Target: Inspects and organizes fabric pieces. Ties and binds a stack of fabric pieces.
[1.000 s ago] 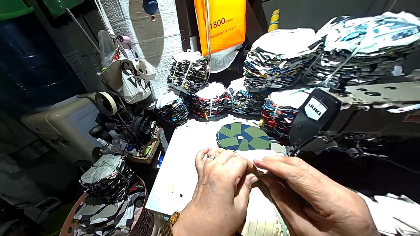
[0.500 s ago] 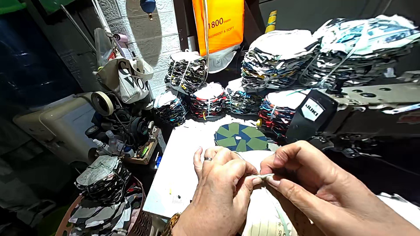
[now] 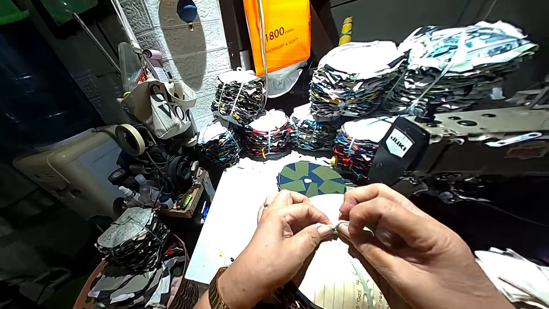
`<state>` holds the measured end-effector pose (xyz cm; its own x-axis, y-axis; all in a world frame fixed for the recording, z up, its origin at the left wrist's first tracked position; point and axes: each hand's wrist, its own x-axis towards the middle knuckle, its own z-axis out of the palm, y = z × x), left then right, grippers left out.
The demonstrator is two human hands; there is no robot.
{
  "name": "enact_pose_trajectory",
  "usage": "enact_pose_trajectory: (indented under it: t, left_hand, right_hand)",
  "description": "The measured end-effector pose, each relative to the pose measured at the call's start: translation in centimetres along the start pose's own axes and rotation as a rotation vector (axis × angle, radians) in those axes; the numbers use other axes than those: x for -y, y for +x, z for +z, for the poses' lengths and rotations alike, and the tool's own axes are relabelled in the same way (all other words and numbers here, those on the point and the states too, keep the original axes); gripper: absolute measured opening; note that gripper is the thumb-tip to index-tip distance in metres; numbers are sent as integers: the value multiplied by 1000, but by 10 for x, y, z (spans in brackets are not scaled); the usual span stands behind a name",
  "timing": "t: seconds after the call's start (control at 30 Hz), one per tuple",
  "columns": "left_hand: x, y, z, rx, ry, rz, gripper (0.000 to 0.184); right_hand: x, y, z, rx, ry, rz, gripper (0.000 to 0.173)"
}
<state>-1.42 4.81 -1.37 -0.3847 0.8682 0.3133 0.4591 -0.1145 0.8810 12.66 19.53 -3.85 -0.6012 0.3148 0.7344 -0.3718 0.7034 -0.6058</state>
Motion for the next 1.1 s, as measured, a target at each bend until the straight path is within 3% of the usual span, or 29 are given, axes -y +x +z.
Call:
enact_pose_trajectory:
  t: [0.2,0.7,1.1]
  left_hand:
    - [-3,0,4,-28,-44,-67,11]
    - [-6,0,1,16,-59,-125,12]
    - [0,0,1,-12,6,-16,15]
  right_hand:
    - [5,-5,6,-53,-188,-101,10]
    - [16,-5,4,-10,-309,-77,12]
    - [4,3,-13,198,-300,-132,8]
